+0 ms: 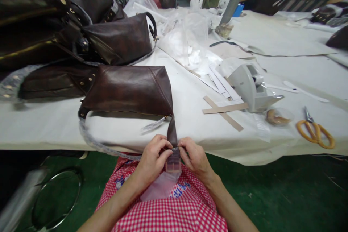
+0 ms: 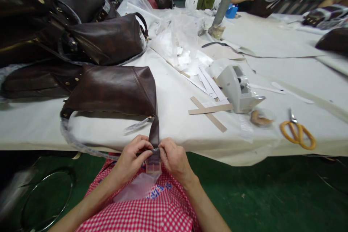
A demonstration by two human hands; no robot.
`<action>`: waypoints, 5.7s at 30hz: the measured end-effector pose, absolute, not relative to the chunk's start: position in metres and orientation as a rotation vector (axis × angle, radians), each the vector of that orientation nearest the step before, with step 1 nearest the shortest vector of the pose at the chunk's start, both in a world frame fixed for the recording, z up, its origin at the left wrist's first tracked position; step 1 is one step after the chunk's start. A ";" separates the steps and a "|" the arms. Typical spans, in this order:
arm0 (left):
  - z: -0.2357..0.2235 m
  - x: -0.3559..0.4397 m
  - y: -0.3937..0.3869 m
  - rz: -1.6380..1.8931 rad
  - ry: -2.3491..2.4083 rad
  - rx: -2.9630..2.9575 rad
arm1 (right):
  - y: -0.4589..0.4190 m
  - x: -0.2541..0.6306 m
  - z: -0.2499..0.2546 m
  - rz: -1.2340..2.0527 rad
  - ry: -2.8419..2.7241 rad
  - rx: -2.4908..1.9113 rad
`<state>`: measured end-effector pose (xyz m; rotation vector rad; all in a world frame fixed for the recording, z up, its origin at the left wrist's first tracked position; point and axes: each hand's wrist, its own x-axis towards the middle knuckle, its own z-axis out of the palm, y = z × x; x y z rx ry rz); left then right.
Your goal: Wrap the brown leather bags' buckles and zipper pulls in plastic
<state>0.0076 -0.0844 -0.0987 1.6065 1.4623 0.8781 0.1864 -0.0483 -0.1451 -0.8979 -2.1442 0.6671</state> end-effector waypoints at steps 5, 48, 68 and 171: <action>-0.098 0.010 -0.084 0.845 1.506 1.664 | -0.049 0.186 -0.146 0.606 -2.187 -0.884; -0.097 0.006 -0.029 0.987 1.348 2.111 | -0.006 0.184 -0.135 0.951 -1.889 -0.946; -0.086 -0.025 -0.029 0.812 1.415 2.271 | -0.026 0.142 -0.149 0.693 -1.788 -0.963; -0.126 0.006 -0.121 1.026 0.934 0.369 | 0.040 0.107 -0.137 1.132 -1.786 -1.313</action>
